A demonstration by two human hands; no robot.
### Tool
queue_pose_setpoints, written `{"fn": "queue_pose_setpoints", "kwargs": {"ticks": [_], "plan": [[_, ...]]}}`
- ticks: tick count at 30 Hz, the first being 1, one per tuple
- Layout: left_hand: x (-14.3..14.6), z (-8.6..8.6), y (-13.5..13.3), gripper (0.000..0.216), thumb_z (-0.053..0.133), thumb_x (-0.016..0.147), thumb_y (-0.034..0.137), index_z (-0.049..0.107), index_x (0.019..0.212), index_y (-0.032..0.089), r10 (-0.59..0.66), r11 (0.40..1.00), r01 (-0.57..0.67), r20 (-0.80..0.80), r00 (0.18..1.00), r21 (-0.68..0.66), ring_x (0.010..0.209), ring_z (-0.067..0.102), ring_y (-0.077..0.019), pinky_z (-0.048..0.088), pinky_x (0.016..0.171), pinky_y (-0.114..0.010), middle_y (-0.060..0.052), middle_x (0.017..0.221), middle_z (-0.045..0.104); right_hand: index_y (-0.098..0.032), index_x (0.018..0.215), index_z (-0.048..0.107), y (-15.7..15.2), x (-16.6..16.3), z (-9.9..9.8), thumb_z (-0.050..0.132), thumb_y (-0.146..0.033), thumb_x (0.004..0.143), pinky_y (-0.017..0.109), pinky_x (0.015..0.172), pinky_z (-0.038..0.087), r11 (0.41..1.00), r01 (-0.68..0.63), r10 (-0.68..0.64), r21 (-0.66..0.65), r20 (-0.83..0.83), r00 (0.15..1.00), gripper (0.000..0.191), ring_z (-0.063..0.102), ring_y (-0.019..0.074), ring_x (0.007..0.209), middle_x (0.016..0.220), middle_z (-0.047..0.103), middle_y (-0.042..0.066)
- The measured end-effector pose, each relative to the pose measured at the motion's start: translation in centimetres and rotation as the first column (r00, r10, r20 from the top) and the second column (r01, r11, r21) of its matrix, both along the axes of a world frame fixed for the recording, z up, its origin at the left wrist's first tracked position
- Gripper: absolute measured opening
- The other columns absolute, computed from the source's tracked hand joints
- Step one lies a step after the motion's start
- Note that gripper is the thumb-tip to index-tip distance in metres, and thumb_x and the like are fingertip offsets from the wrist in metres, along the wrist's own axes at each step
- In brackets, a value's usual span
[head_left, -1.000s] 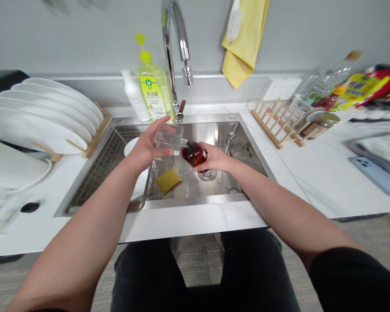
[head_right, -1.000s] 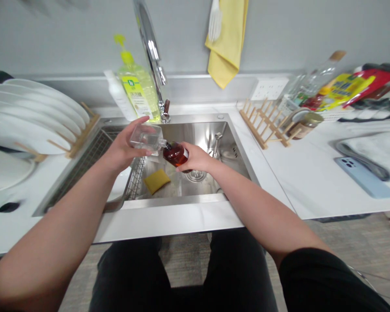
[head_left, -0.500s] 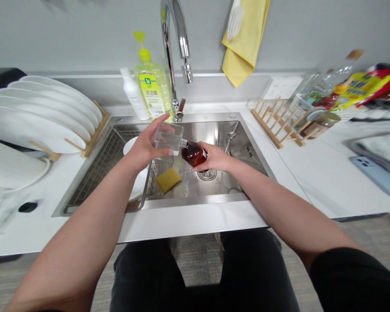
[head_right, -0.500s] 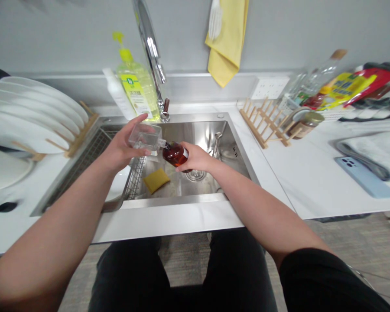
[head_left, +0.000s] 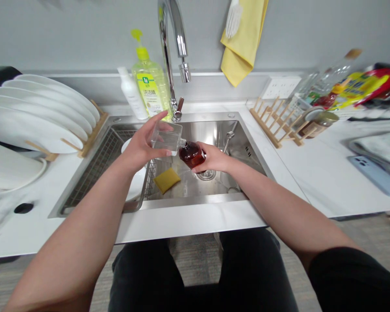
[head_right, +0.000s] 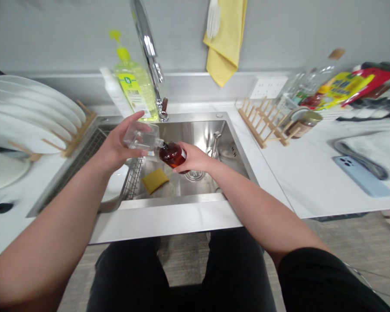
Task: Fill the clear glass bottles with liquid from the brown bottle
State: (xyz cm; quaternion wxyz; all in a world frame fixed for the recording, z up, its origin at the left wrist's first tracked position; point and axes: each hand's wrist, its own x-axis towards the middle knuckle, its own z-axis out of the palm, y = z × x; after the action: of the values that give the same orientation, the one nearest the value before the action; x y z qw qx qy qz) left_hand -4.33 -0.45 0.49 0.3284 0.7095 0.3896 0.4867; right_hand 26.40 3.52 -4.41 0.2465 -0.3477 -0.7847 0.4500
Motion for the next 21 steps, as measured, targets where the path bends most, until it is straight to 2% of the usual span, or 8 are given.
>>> {"fn": "queue_pose_setpoints", "kwargs": {"ticks": [13, 16, 21], "plan": [[-0.1, 0.7, -0.3, 0.120, 0.114, 0.061, 0.054, 0.063, 0.168, 0.037, -0.009, 1.000, 0.010, -0.058, 0.998, 0.019, 0.122, 0.073, -0.0366, 0.063, 0.100, -0.055, -0.010, 0.139, 0.079, -0.025, 0.142, 0.073, 0.1, 0.0, -0.4, 0.110, -0.037, 0.061, 0.057, 0.121, 0.061, 0.999, -0.025, 0.025, -0.021, -0.021, 0.999, 0.090, 0.079, 0.0398, 0.130, 0.137, 0.084, 0.007], [0.0, 0.9, -0.5, 0.117, 0.115, 0.061, 0.050, 0.065, 0.166, 0.037, -0.014, 1.000, 0.014, -0.055, 0.998, 0.000, 0.121, 0.073, -0.0367, 0.063, 0.104, -0.058, -0.009, 0.139, 0.079, -0.026, 0.142, 0.073, 0.1, 0.0, -0.4, 0.111, -0.040, 0.060, 0.058, 0.121, 0.060, 0.999, -0.035, 0.035, -0.012, -0.027, 0.999, 0.091, 0.078, 0.0398, 0.130, 0.138, 0.084, 0.008], [0.3, 1.6, -0.9, 0.111, 0.114, 0.061, 0.043, 0.068, 0.162, 0.035, -0.018, 1.000, 0.018, -0.044, 0.999, -0.016, 0.131, 0.070, -0.0421, 0.060, 0.111, -0.062, -0.009, 0.137, 0.079, -0.024, 0.142, 0.073, 0.0, 0.0, -0.2, 0.110, -0.038, 0.061, 0.057, 0.120, 0.060, 1.000, -0.030, 0.031, 0.003, -0.029, 0.999, 0.090, 0.079, 0.0396, 0.130, 0.138, 0.084, 0.009]]}}
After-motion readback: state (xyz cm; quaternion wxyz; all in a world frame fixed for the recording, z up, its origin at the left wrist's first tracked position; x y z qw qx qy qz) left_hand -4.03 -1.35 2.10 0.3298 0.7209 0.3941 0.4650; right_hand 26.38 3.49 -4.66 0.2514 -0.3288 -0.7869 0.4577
